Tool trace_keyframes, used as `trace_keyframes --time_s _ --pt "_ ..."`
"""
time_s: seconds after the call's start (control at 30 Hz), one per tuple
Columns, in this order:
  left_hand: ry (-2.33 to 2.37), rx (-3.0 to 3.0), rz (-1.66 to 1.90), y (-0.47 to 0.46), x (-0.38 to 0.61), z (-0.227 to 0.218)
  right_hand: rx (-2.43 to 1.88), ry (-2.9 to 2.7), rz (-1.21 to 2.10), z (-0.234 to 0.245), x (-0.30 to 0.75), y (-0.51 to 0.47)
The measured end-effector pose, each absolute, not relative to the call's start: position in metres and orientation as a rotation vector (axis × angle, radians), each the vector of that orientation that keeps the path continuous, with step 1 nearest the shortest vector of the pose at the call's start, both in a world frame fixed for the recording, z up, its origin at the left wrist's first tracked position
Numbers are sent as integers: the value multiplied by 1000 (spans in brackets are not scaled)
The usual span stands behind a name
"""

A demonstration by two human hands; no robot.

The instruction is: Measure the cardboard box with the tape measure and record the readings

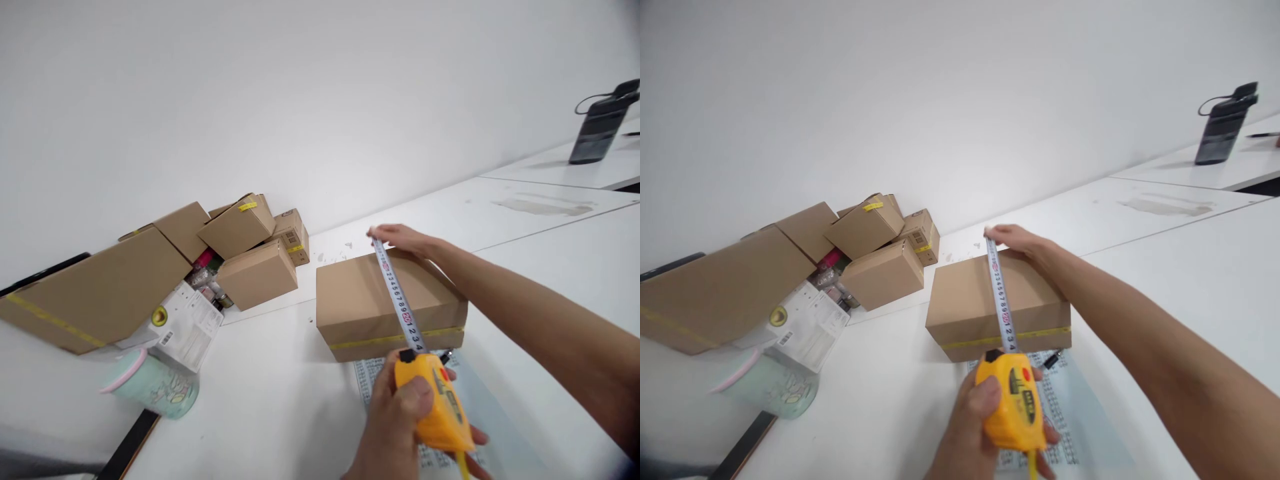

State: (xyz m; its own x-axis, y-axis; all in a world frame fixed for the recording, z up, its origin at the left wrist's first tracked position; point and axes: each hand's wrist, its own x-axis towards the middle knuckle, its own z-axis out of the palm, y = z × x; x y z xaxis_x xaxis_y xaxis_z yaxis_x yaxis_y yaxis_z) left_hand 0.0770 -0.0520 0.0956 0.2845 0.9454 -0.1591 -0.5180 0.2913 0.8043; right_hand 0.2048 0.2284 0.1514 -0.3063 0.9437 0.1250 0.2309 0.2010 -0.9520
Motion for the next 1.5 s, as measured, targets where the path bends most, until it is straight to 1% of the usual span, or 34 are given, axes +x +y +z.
trace_keyframes --time_s 0.1,0.17,0.23,0.3,0.37,0.43,0.5,0.6,0.73,0.83,0.93,1.03,1.13,1.23,1.4,1.5 --pt "834 817 1254 -69 39 104 -1070 -1434 1144 163 234 212" --pt "1006 904 1437 -76 11 100 -1138 -1332 1047 154 260 194" --pt "1198 944 1536 -77 -13 90 -1259 -1339 962 132 284 172" --pt "1311 931 1529 -71 -28 77 -1387 -1400 941 104 301 147" --pt "1299 920 1486 -62 -35 67 -1429 -1509 987 81 309 123" --pt "1232 932 1458 -54 -36 64 -1399 -1642 1006 69 306 104" --pt "1188 950 1450 -48 -36 68 -1354 -1744 928 72 297 95" --pt "1164 990 1465 -37 -39 87 -1339 -1810 798 96 281 100" --pt "1098 1092 1502 -17 -47 119 -1419 -1768 639 130 266 132" --pt "1113 1157 1519 -8 -45 134 -1389 -1689 519 137 258 156" --pt "1137 1186 1543 -18 -31 131 -1264 -1604 656 132 252 170" --pt "1047 1182 1449 -39 -6 106 -1162 -1569 750 129 248 175" --pt "951 1084 1247 -53 23 72 -1042 -1639 585 132 243 178" --pt "901 991 1174 -54 46 49 -1036 -1737 372 137 238 181" --pt "870 986 1148 -46 63 42 -1089 -1938 -73 140 231 184" --pt "873 955 1129 -47 65 39 -1123 -2047 -263 141 230 184"
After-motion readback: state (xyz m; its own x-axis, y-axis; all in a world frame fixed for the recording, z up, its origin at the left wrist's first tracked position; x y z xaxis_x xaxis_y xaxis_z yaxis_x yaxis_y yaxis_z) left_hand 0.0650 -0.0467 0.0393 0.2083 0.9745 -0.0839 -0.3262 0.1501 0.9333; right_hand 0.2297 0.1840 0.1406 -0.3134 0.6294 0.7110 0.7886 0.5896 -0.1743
